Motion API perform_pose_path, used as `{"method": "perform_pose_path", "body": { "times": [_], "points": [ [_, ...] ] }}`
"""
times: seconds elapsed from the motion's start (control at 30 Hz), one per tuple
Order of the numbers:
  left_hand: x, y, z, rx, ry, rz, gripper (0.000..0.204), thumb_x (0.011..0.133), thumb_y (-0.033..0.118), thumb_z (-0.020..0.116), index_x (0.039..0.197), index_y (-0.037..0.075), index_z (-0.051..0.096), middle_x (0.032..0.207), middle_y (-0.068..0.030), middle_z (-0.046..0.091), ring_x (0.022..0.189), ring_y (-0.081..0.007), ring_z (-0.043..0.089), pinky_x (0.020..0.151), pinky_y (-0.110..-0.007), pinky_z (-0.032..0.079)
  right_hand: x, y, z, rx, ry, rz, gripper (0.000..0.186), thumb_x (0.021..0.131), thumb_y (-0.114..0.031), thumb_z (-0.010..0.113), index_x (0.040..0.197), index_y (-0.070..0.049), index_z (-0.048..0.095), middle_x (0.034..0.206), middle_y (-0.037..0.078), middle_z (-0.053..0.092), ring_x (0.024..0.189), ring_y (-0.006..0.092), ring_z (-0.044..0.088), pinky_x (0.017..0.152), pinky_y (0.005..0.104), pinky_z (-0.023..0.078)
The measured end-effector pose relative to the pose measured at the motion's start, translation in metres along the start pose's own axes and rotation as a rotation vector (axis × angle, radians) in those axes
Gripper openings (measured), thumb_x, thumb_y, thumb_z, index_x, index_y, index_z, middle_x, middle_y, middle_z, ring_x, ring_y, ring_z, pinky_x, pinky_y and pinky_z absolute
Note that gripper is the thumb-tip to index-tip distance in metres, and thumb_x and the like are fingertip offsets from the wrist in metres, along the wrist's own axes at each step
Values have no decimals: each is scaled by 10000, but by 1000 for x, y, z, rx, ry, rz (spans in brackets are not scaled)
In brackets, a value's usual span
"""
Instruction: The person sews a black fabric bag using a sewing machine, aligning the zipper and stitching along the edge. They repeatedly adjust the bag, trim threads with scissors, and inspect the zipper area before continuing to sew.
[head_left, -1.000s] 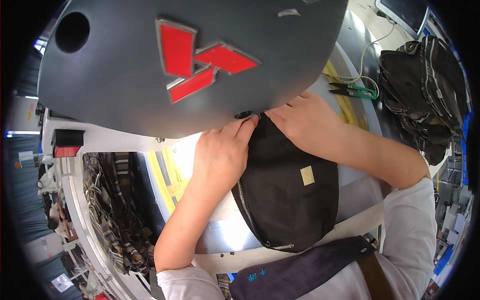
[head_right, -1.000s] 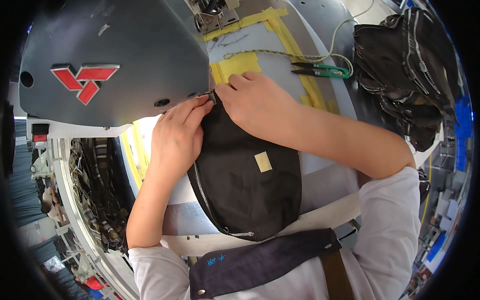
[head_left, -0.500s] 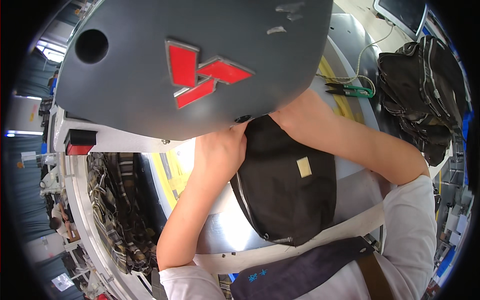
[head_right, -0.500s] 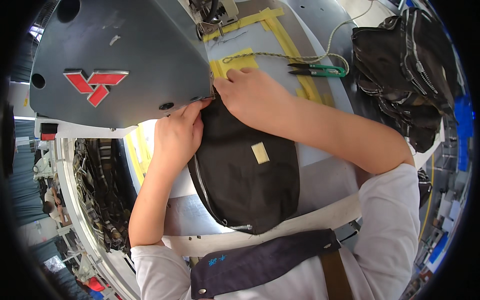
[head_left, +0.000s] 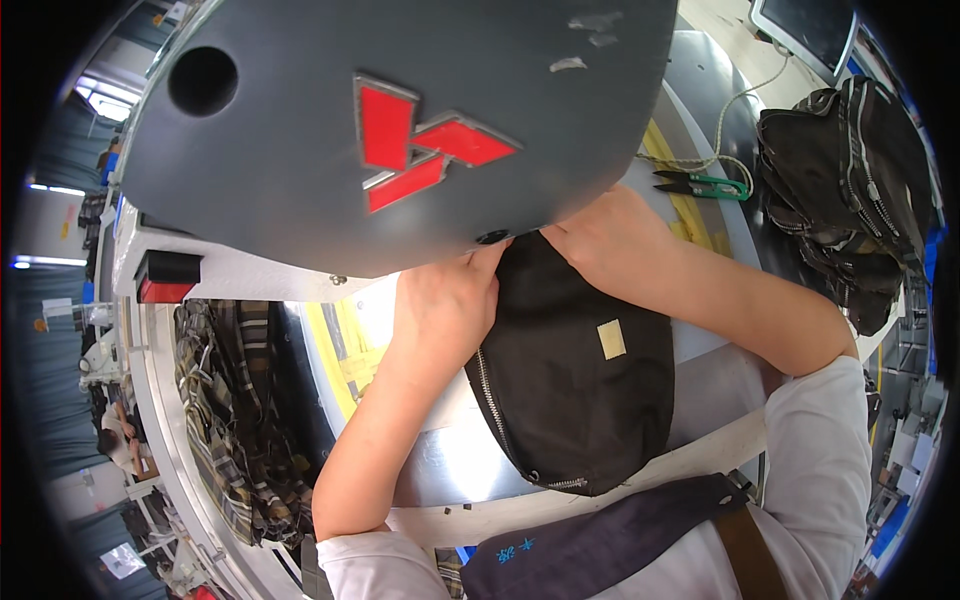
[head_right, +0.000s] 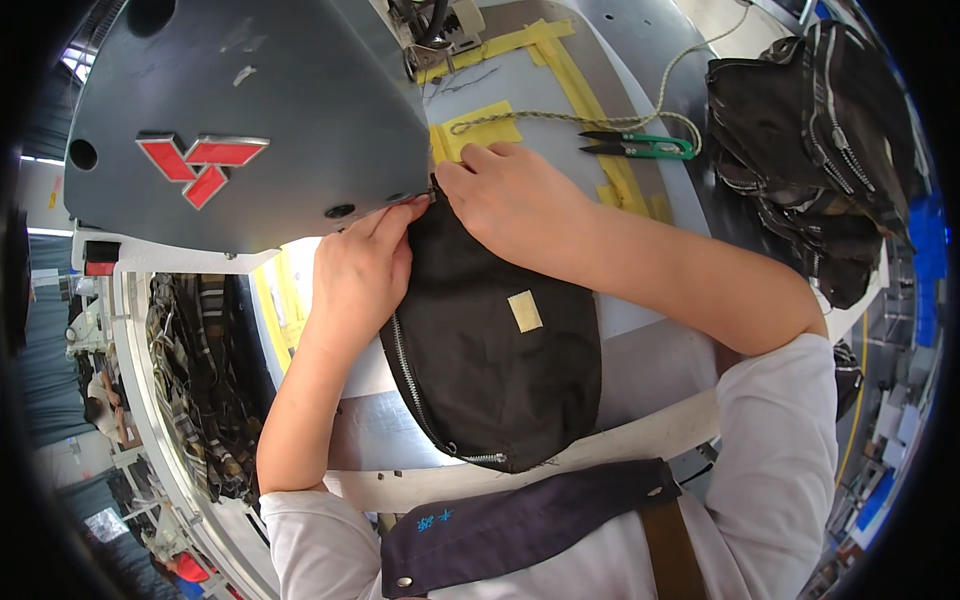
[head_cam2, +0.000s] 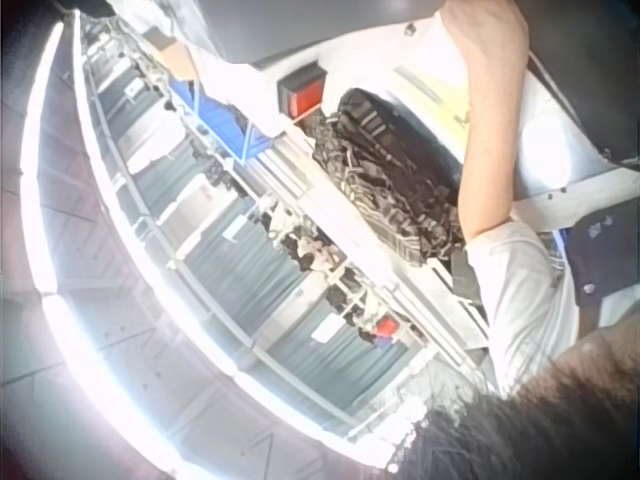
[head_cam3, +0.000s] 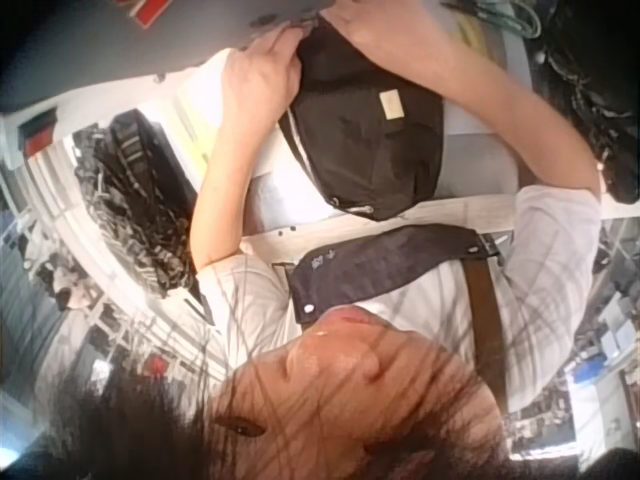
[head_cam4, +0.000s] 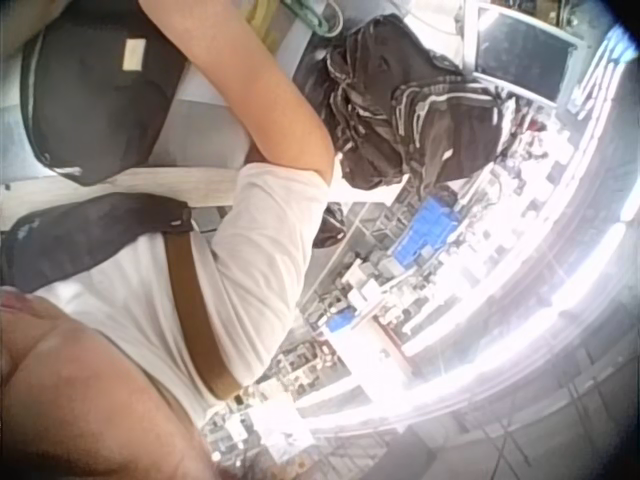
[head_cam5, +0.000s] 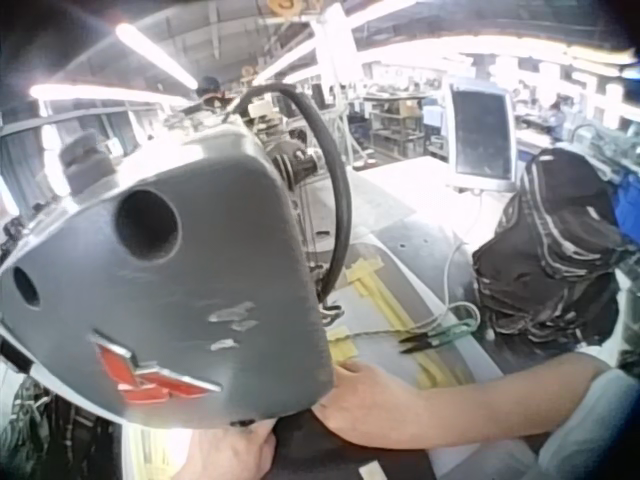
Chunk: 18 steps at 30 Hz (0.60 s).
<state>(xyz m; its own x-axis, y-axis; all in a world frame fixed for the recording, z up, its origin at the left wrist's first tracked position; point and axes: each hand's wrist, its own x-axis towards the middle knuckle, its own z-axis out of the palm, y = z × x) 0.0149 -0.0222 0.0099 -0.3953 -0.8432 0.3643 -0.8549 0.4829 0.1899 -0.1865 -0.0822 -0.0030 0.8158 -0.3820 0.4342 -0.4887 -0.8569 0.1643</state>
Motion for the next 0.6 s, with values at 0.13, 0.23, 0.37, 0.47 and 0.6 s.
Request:
{"method": "perform_pose_path", "body": {
  "times": [0.13, 0.23, 0.37, 0.47, 0.6],
  "points": [
    [-1, 1, -2, 9, -38, -35, 326, 741, -44, 601, 1045, 62, 653, 1018, -63, 679, 828, -265, 665, 693, -374, 543, -1, -5, -3, -11, 8, 25, 163, 717, -124, 606, 838, -26, 656, 876, 37, 538, 822, 169, 546, 670, 284, 474],
    [-7, 4, -5, -6, -57, -13, 343, 722, -48, 608, 1047, 55, 653, 1075, -56, 663, 923, -260, 654, 783, -384, 533, -6, -12, 0, 27, 51, 52, 194, 720, -123, 604, 876, -18, 655, 878, 38, 537, 829, 169, 546, 692, 280, 479],
    [-12, 5, -5, -68, -14, 5, 360, 699, -56, 614, 1043, 46, 653, 1111, -55, 650, 998, -260, 636, 855, -386, 514, -8, -16, -3, 45, 27, 48, 205, 727, -120, 603, 891, -10, 658, 890, 42, 541, 842, 170, 547, 719, 274, 488],
    [-11, 6, -6, -64, -3, 7, 364, 694, -59, 616, 1041, 43, 653, 1109, -59, 650, 999, -259, 636, 856, -380, 515, -7, -15, -4, 36, 12, 21, 206, 731, -117, 604, 895, -8, 662, 908, 45, 549, 857, 173, 547, 735, 274, 490],
    [-11, 6, -6, -66, -10, 4, 373, 692, -57, 616, 1049, 47, 652, 1118, -57, 647, 1008, -250, 635, 860, -375, 510, -7, -15, -6, 17, -7, 2, 213, 736, -120, 602, 904, -5, 667, 924, 46, 556, 879, 177, 545, 755, 278, 489]
  ]
}}
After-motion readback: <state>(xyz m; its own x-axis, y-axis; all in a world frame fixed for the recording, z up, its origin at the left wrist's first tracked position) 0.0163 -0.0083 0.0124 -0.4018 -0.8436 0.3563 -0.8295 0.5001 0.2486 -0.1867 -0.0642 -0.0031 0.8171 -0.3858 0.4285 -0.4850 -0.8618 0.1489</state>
